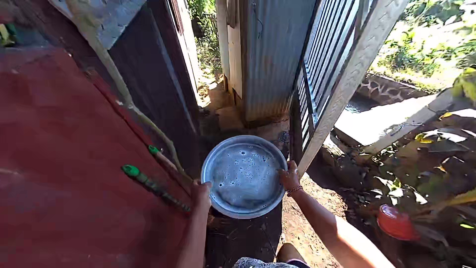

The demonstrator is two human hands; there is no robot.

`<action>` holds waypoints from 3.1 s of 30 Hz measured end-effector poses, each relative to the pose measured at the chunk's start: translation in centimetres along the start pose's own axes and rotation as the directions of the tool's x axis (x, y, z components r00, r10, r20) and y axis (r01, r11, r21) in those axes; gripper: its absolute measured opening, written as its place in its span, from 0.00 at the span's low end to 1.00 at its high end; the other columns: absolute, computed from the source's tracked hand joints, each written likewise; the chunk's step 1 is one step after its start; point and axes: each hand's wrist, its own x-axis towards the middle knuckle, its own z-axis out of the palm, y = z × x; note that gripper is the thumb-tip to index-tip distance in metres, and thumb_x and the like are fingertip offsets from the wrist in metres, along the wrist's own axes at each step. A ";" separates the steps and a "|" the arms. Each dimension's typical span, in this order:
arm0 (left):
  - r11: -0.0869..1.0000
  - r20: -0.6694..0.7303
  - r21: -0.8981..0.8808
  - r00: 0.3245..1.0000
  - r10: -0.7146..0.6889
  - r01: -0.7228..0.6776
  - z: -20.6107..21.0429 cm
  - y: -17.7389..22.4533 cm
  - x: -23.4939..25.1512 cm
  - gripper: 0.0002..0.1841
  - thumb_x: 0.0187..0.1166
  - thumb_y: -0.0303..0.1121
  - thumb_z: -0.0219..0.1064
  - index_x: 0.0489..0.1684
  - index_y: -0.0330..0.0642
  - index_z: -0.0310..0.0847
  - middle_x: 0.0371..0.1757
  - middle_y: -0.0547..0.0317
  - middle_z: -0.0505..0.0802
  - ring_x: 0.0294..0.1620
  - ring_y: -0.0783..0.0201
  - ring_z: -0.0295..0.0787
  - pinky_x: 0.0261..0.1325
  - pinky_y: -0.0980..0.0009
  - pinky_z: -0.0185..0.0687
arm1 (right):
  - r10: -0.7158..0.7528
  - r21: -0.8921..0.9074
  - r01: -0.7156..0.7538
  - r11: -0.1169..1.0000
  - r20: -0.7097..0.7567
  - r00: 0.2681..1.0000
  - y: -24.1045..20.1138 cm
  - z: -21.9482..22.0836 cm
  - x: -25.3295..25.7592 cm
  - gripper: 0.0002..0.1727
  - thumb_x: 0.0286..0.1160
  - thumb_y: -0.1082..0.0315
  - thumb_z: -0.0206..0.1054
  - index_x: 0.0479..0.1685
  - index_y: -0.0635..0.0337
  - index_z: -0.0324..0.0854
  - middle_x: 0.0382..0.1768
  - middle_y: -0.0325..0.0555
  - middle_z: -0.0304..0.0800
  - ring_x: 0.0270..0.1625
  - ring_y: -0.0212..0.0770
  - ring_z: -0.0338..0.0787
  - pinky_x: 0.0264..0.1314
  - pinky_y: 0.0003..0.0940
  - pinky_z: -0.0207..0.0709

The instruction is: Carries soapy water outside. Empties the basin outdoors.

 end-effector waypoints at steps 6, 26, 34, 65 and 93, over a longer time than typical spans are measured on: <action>1.000 -0.067 -0.017 0.998 0.017 -0.018 7.7 4.9 9.5 0.28 0.63 0.13 0.68 0.68 0.28 0.71 0.61 0.29 0.82 0.57 0.42 0.81 0.57 0.44 0.80 | -0.074 -0.023 0.077 0.997 0.117 0.990 -5.3 3.1 15.3 0.27 0.72 0.77 0.68 0.72 0.73 0.70 0.66 0.70 0.81 0.69 0.59 0.84 0.74 0.54 0.76; 0.999 -0.359 0.047 0.933 -0.006 0.024 22.3 21.1 47.4 0.22 0.65 0.14 0.67 0.60 0.26 0.72 0.50 0.36 0.83 0.46 0.53 0.80 0.49 0.55 0.80 | -0.116 0.008 0.125 0.992 0.431 0.895 -25.0 27.6 59.5 0.26 0.70 0.77 0.69 0.70 0.71 0.73 0.64 0.66 0.85 0.66 0.56 0.86 0.71 0.51 0.79; 0.999 -0.404 0.052 0.914 0.034 -0.015 27.6 29.0 67.0 0.22 0.65 0.14 0.66 0.60 0.26 0.72 0.50 0.40 0.83 0.45 0.57 0.80 0.49 0.60 0.80 | -0.107 -0.011 0.127 0.992 0.475 0.874 -34.5 39.2 76.4 0.22 0.74 0.75 0.69 0.67 0.70 0.74 0.59 0.68 0.86 0.63 0.60 0.87 0.69 0.56 0.78; 0.994 -0.398 -0.104 0.915 -0.073 0.034 52.7 61.4 135.3 0.21 0.63 0.12 0.66 0.56 0.33 0.70 0.47 0.48 0.82 0.42 0.61 0.82 0.45 0.61 0.83 | -0.232 -0.050 0.274 0.961 0.401 0.886 -68.8 72.9 141.9 0.23 0.69 0.70 0.71 0.61 0.73 0.76 0.49 0.65 0.88 0.52 0.58 0.90 0.58 0.57 0.82; 0.944 -0.241 0.329 0.964 0.113 -0.028 71.4 79.7 184.7 0.17 0.91 0.29 0.49 0.59 0.19 0.74 0.52 0.31 0.85 0.52 0.47 0.83 0.61 0.50 0.79 | -0.051 -0.204 0.155 0.967 0.441 0.896 -87.0 93.2 184.6 0.28 0.77 0.72 0.66 0.76 0.76 0.68 0.68 0.69 0.81 0.72 0.57 0.83 0.79 0.46 0.73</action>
